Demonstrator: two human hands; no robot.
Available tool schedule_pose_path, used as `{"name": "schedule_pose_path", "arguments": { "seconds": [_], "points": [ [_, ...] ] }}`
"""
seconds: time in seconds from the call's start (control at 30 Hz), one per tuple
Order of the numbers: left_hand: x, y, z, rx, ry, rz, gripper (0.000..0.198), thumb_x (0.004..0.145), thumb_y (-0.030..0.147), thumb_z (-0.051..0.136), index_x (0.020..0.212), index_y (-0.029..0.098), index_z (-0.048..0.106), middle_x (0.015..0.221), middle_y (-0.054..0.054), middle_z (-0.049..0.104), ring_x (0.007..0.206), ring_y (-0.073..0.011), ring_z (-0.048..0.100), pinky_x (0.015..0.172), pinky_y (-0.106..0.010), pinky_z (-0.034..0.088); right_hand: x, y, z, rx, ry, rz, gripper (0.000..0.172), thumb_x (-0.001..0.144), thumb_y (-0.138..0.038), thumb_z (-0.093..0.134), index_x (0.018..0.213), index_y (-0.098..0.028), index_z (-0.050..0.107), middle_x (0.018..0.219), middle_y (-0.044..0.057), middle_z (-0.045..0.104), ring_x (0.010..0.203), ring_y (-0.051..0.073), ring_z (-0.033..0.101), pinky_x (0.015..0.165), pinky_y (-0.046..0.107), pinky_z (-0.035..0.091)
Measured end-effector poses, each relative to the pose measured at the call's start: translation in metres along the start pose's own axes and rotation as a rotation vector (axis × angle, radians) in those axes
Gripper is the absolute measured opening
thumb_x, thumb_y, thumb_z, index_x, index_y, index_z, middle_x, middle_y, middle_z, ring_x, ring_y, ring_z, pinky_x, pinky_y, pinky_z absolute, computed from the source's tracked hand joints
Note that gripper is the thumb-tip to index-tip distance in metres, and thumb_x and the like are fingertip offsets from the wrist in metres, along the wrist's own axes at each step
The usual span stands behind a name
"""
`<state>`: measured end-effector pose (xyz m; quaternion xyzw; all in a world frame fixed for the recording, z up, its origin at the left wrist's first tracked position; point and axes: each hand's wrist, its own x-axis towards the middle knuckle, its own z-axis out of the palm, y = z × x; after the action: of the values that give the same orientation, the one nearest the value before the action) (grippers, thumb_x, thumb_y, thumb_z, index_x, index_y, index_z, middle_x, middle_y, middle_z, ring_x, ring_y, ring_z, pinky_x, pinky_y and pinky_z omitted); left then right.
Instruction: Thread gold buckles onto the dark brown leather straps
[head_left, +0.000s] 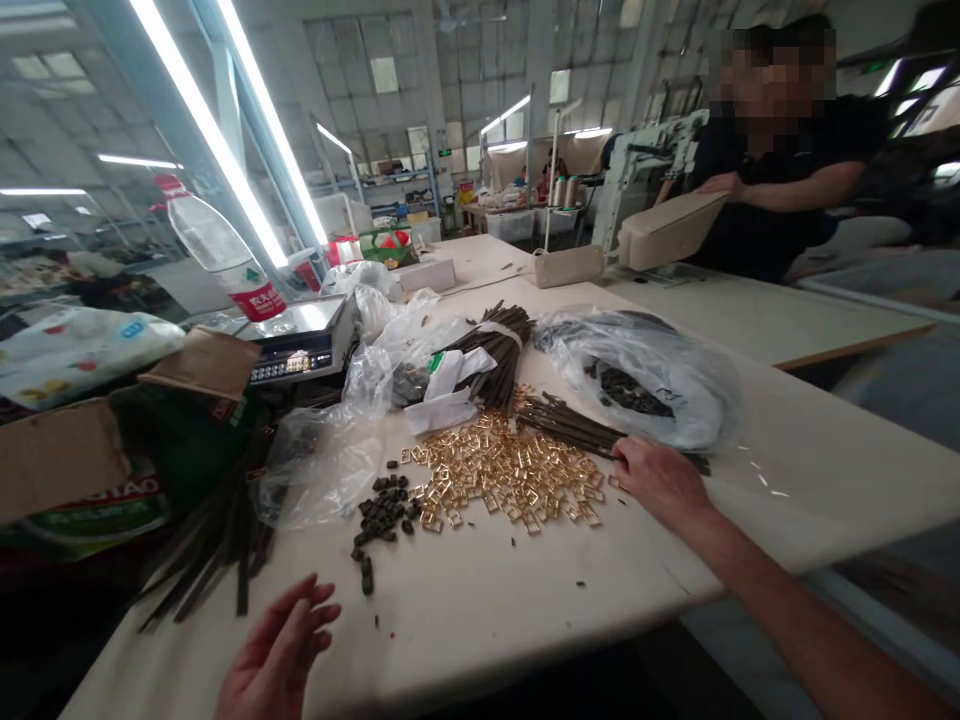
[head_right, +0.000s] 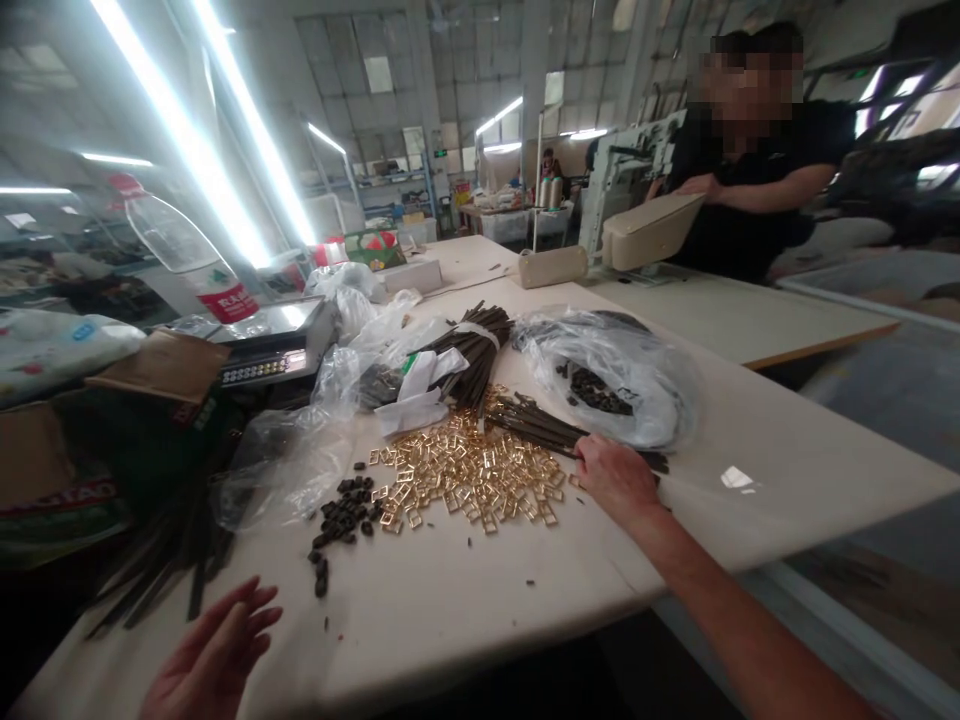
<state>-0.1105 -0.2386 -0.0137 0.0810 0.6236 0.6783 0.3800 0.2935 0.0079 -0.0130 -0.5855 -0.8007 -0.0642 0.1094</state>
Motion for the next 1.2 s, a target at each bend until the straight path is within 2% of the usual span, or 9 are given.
{"name": "schedule_pose_path", "arguments": {
  "seconds": [0.1, 0.2, 0.27, 0.33, 0.47, 0.6, 0.77, 0.97, 1.2],
  "points": [
    [-0.021, -0.014, 0.022, 0.076, -0.148, 0.026, 0.048, 0.051, 0.045, 0.091, 0.088, 0.018, 0.074, 0.087, -0.006, 0.076, 0.072, -0.0180, 0.068, 0.057, -0.022, 0.053, -0.004, -0.008, -0.011, 0.060, -0.010, 0.030, 0.013, 0.085, -0.018, 0.051, 0.085, -0.018, 0.064, 0.080, 0.007, 0.072, 0.071, 0.024, 0.067, 0.060, 0.031, 0.042],
    [-0.042, -0.033, 0.049, 0.187, -0.392, 0.020, 0.040, 0.070, 0.047, 0.080, 0.092, 0.014, 0.073, 0.083, -0.009, 0.073, 0.068, -0.0180, 0.067, 0.057, -0.025, 0.051, -0.025, -0.032, -0.025, 0.252, -0.056, 0.007, 0.014, 0.089, -0.027, 0.048, 0.092, -0.022, 0.060, 0.079, 0.003, 0.071, 0.068, 0.020, 0.066, 0.059, 0.028, 0.043],
    [-0.052, -0.042, 0.065, 0.225, -0.591, -0.037, 0.048, 0.076, 0.048, 0.075, 0.109, 0.014, 0.069, 0.083, -0.009, 0.072, 0.064, -0.0170, 0.066, 0.055, -0.026, 0.050, -0.047, -0.054, -0.033, 0.617, -0.185, -0.014, 0.013, 0.089, -0.029, 0.046, 0.091, -0.022, 0.057, 0.074, 0.000, 0.069, 0.064, 0.017, 0.064, 0.059, 0.027, 0.046],
    [-0.058, -0.046, 0.078, 0.208, -0.673, -0.052, 0.062, 0.078, 0.052, 0.072, 0.126, 0.015, 0.059, 0.081, -0.006, 0.069, 0.058, -0.0150, 0.063, 0.053, -0.026, 0.049, -0.073, -0.074, -0.038, 0.949, -0.381, -0.018, 0.014, 0.090, -0.032, 0.044, 0.091, -0.022, 0.055, 0.070, -0.001, 0.066, 0.059, 0.015, 0.061, 0.056, 0.025, 0.047],
    [-0.056, -0.039, 0.085, 0.126, -0.598, 0.020, 0.063, 0.083, 0.052, 0.066, 0.132, 0.015, 0.052, 0.074, -0.001, 0.064, 0.049, -0.0097, 0.057, 0.049, -0.022, 0.045, -0.117, -0.094, -0.037, 1.199, -0.717, 0.010, 0.017, 0.090, -0.037, 0.049, 0.089, -0.021, 0.055, 0.065, -0.003, 0.060, 0.051, 0.011, 0.053, 0.048, 0.021, 0.043],
    [-0.054, -0.031, 0.079, 0.137, -0.563, 0.034, 0.047, 0.087, 0.049, 0.063, 0.117, 0.013, 0.061, 0.064, 0.002, 0.059, 0.045, -0.0072, 0.052, 0.045, -0.019, 0.039, -0.140, -0.096, -0.035, 1.256, -0.873, 0.054, 0.020, 0.087, -0.041, 0.054, 0.088, -0.021, 0.055, 0.060, -0.005, 0.056, 0.048, 0.010, 0.048, 0.044, 0.019, 0.038],
    [-0.062, -0.029, 0.076, 0.145, -0.550, -0.021, 0.032, 0.087, 0.045, 0.063, 0.092, 0.013, 0.064, 0.058, 0.002, 0.059, 0.045, -0.0071, 0.052, 0.045, -0.017, 0.038, -0.149, -0.097, -0.043, 1.268, -0.944, 0.100, 0.025, 0.084, -0.045, 0.057, 0.084, -0.020, 0.055, 0.059, -0.005, 0.054, 0.047, 0.009, 0.044, 0.043, 0.019, 0.036],
    [-0.072, -0.032, 0.076, 0.020, -0.563, -0.132, 0.028, 0.085, 0.043, 0.066, 0.089, 0.015, 0.062, 0.055, 0.004, 0.058, 0.042, -0.0061, 0.051, 0.041, -0.015, 0.036, -0.157, -0.097, -0.044, 1.250, -0.888, 0.082, 0.022, 0.087, -0.042, 0.057, 0.084, -0.020, 0.058, 0.064, -0.003, 0.056, 0.052, 0.010, 0.047, 0.047, 0.020, 0.039],
    [-0.079, -0.044, 0.077, -0.065, -0.570, -0.243, 0.028, 0.084, 0.041, 0.069, 0.089, 0.014, 0.062, 0.057, 0.003, 0.057, 0.041, -0.0048, 0.050, 0.039, -0.014, 0.034, -0.164, -0.097, -0.041, 1.244, -0.906, -0.013, 0.023, 0.093, -0.041, 0.050, 0.087, -0.021, 0.060, 0.067, -0.002, 0.056, 0.057, 0.012, 0.049, 0.052, 0.021, 0.042]
  ]
}}
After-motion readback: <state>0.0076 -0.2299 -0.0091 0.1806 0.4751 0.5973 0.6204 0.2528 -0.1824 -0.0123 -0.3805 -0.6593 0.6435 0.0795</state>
